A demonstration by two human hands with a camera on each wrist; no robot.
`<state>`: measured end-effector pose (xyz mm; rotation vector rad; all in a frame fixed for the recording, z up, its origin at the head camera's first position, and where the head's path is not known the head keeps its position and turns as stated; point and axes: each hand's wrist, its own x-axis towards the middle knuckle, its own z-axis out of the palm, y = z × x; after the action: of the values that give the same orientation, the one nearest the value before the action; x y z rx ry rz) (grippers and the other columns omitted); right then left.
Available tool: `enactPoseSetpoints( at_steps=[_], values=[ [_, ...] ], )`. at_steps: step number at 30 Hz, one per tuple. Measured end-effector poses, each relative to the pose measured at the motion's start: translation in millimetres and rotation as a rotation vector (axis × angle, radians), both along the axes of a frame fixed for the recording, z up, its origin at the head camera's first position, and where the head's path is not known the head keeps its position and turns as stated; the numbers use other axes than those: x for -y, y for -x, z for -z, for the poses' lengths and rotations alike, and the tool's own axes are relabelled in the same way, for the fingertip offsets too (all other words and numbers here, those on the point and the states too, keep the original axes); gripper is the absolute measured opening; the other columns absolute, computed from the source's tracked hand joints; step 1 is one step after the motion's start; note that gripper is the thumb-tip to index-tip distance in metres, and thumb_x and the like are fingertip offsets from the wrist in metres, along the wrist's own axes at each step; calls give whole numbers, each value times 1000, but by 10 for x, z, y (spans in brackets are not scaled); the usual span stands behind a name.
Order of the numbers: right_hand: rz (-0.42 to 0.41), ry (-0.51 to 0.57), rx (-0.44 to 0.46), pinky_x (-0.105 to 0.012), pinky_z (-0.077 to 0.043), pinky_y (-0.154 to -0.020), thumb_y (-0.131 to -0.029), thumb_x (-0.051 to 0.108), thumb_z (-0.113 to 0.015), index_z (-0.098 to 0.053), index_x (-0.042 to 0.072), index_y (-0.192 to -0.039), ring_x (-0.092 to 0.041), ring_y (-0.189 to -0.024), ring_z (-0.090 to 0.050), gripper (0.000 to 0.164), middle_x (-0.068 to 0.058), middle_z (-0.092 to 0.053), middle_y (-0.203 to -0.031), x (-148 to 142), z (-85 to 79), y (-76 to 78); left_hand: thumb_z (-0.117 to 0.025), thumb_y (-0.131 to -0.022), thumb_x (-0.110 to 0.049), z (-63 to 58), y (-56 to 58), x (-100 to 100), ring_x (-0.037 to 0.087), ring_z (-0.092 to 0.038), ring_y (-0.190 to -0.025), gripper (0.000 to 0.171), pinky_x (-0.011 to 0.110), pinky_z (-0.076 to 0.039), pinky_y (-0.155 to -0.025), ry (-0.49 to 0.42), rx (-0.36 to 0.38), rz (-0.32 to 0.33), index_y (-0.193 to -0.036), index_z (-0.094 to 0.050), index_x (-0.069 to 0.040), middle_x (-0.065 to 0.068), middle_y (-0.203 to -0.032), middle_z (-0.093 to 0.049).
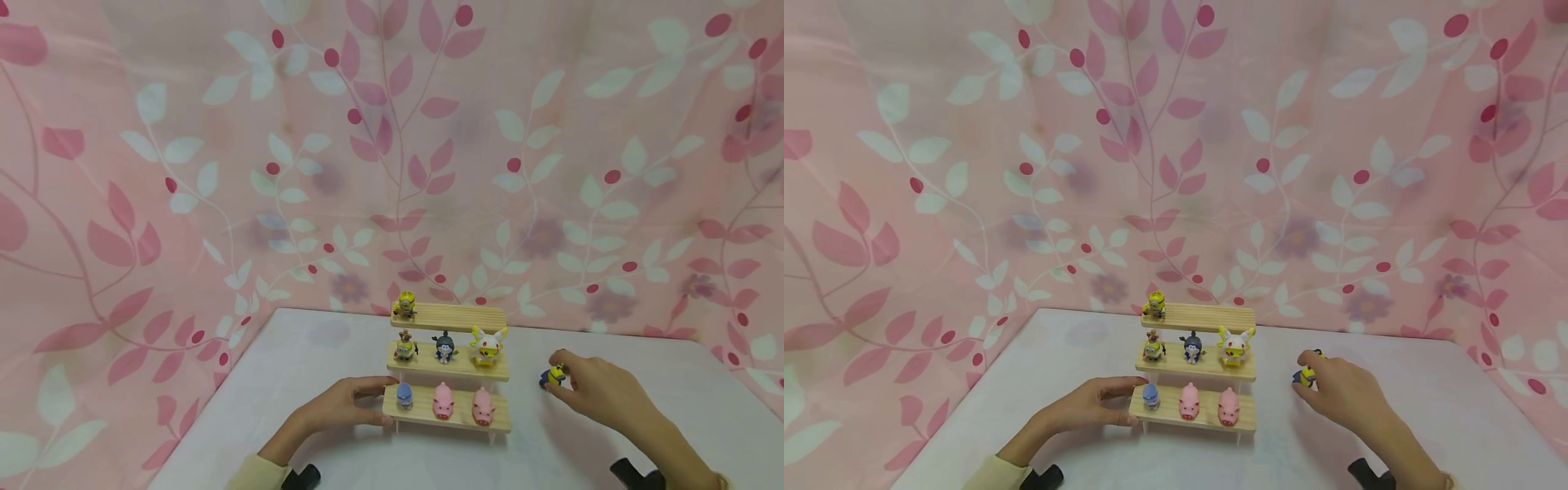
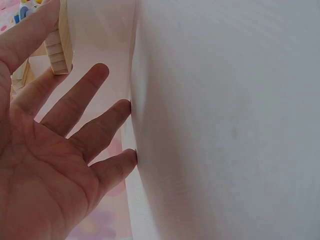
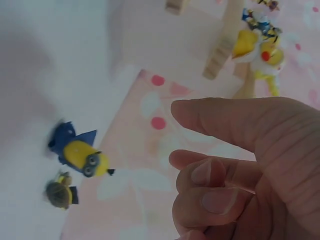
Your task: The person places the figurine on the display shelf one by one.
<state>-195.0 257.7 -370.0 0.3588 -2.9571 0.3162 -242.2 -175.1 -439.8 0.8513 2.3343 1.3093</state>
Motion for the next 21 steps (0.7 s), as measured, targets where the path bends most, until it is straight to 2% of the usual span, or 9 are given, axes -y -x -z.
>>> enactPoseSetpoints(
  at_steps=[8,13,17,21],
  values=[
    [25,-1,52,-30,-40,-48,-82,30,-79,-67,10,-112,-13,-61,-47,38,5,-55,-71,-124,135,170,-79,-86,-31,20,8,4,20,-52,-129,59,51,-40,-106,-18,14,2,-140,-57,-27,-9,-141,-54],
    [35,4,90,-32,-43,-50,-81,30,-79,-67,8,-113,-15,-66,-51,40,2,-64,-82,-177,185,260,-79,-86,-30,6,4,3,21,-51,-129,58,52,-39,-107,-25,27,2,-139,-57,-28,-8,-140,-55],
    [23,7,105,-37,-49,-56,-81,29,-80,-67,6,-113,-16,-72,-58,41,-3,-69,-92,-226,233,343,-79,-86,-31,1,3,5,21,-51,-129,57,52,-39,-106,-17,19,-1,-139,-57,-29,-8,-140,-55],
    [18,23,132,-44,-53,-62,-80,27,-81,-67,5,-111,-20,-78,-62,41,-4,-70,-94,-267,279,402,-79,-86,-31,5,-1,7,22,-51,-129,57,53,-39,-106,-18,14,5,-139,-57,-29,-7,-141,-54]
  ],
)
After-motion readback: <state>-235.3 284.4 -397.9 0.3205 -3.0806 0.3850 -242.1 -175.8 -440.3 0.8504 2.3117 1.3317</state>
